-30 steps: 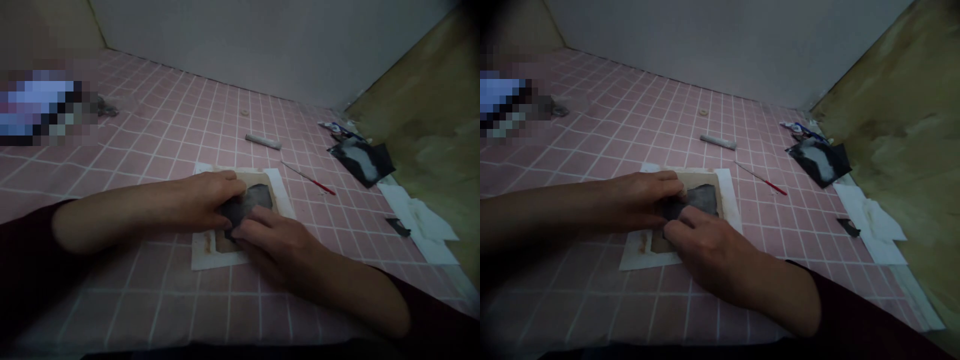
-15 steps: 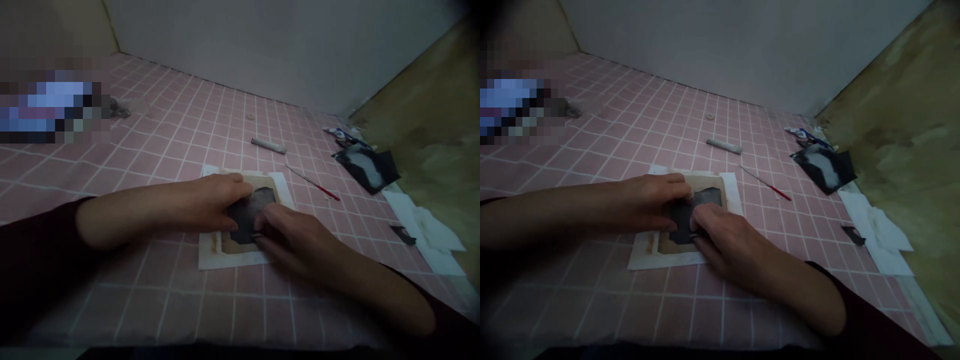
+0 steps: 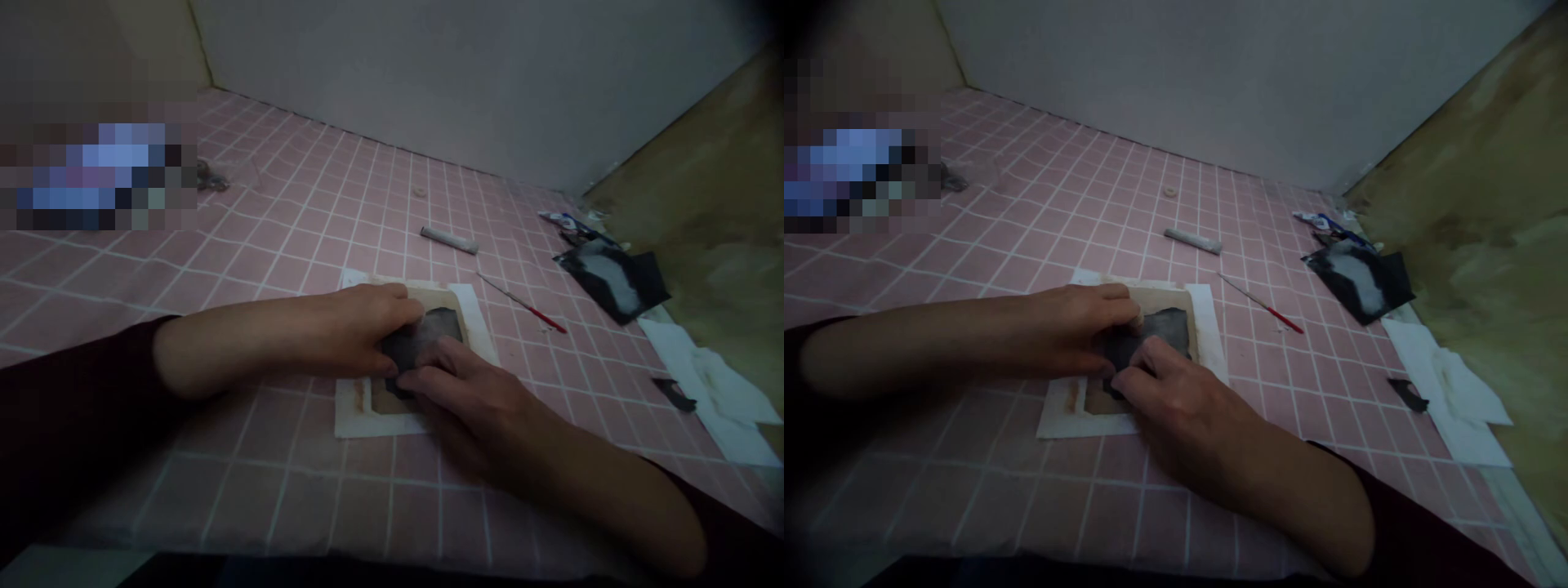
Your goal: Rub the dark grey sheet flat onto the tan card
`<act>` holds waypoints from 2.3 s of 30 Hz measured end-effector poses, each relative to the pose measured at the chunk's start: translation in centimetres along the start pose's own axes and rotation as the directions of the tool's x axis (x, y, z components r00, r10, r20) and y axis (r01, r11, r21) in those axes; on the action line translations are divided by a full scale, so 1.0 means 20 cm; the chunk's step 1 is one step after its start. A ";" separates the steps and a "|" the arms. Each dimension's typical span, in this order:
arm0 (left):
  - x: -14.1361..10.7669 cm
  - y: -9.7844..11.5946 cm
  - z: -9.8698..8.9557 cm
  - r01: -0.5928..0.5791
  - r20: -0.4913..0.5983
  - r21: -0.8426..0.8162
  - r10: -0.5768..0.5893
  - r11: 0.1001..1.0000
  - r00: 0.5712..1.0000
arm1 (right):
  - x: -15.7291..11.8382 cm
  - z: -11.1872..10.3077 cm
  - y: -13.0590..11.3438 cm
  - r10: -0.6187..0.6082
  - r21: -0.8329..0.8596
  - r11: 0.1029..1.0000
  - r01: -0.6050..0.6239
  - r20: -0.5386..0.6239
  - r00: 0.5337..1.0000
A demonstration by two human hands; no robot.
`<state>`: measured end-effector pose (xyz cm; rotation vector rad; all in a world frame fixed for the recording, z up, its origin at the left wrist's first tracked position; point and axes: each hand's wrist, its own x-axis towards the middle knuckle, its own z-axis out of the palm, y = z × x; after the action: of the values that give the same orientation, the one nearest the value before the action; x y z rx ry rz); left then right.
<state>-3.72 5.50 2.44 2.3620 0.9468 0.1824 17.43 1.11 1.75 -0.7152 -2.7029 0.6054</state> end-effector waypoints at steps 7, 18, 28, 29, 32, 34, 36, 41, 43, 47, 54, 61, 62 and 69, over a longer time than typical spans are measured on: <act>-0.01 0.01 -0.01 -0.011 0.005 -0.006 0.011 1.000 1.000 | 0.00 -0.04 0.00 0.046 0.035 0.998 -0.046 0.003 0.999; 0.00 0.01 -0.01 0.002 -0.006 0.014 -0.002 1.000 1.000 | 0.03 -0.03 -0.01 0.067 0.044 0.997 -0.070 0.057 0.996; 0.00 0.01 -0.01 0.008 0.010 0.019 -0.009 1.000 1.000 | 0.00 -0.05 -0.02 0.118 0.055 0.991 -0.123 0.087 0.989; 0.00 0.01 -0.01 0.009 0.013 0.019 -0.009 1.000 1.000 | -0.01 -0.06 -0.02 0.153 0.038 0.987 -0.159 0.120 0.981; 0.00 0.01 -0.01 0.015 0.040 0.015 -0.015 1.000 0.999 | -0.02 -0.09 -0.01 0.268 -0.033 0.963 -0.267 0.189 0.945; 0.00 0.00 -0.01 0.012 0.035 0.014 -0.013 1.000 0.999 | -0.02 -0.08 -0.01 0.251 -0.016 0.968 -0.252 0.147 0.957; 0.00 0.00 0.00 0.008 0.016 0.023 -0.008 1.000 1.000 | -0.01 -0.05 -0.02 0.163 0.044 0.985 -0.168 0.086 0.983; 0.00 -0.01 0.00 0.011 0.018 0.033 -0.012 0.999 1.000 | -0.01 -0.06 -0.02 0.196 0.031 0.979 -0.203 0.161 0.967; 0.00 -0.01 0.00 0.023 0.034 0.032 -0.024 0.999 0.999 | -0.01 -0.08 -0.01 0.262 -0.010 0.964 -0.265 0.188 0.947; 0.00 -0.01 0.00 0.016 0.013 0.044 -0.017 0.999 1.000 | 0.01 -0.06 -0.02 0.202 0.075 0.975 -0.207 0.068 0.977; 0.00 -0.01 0.00 0.025 0.026 0.028 -0.025 0.999 0.999 | 0.02 -0.12 0.01 0.277 0.087 0.951 -0.297 0.182 0.943; 0.01 -0.01 0.01 0.012 0.007 0.052 -0.013 0.999 1.000 | 0.04 -0.06 0.01 0.149 0.146 0.977 -0.155 0.055 0.987; 0.01 -0.01 0.01 0.018 0.012 0.049 -0.019 0.999 1.000 | 0.03 -0.07 0.01 0.167 0.125 0.976 -0.178 0.094 0.981; 0.00 0.00 -0.01 0.025 0.027 0.049 -0.027 0.998 0.999 | 0.02 -0.08 0.00 0.179 0.056 0.981 -0.184 0.083 0.980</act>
<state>-3.82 5.56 2.48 2.3892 0.9788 0.1172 17.64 1.91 3.13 -0.9470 -2.6935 0.7740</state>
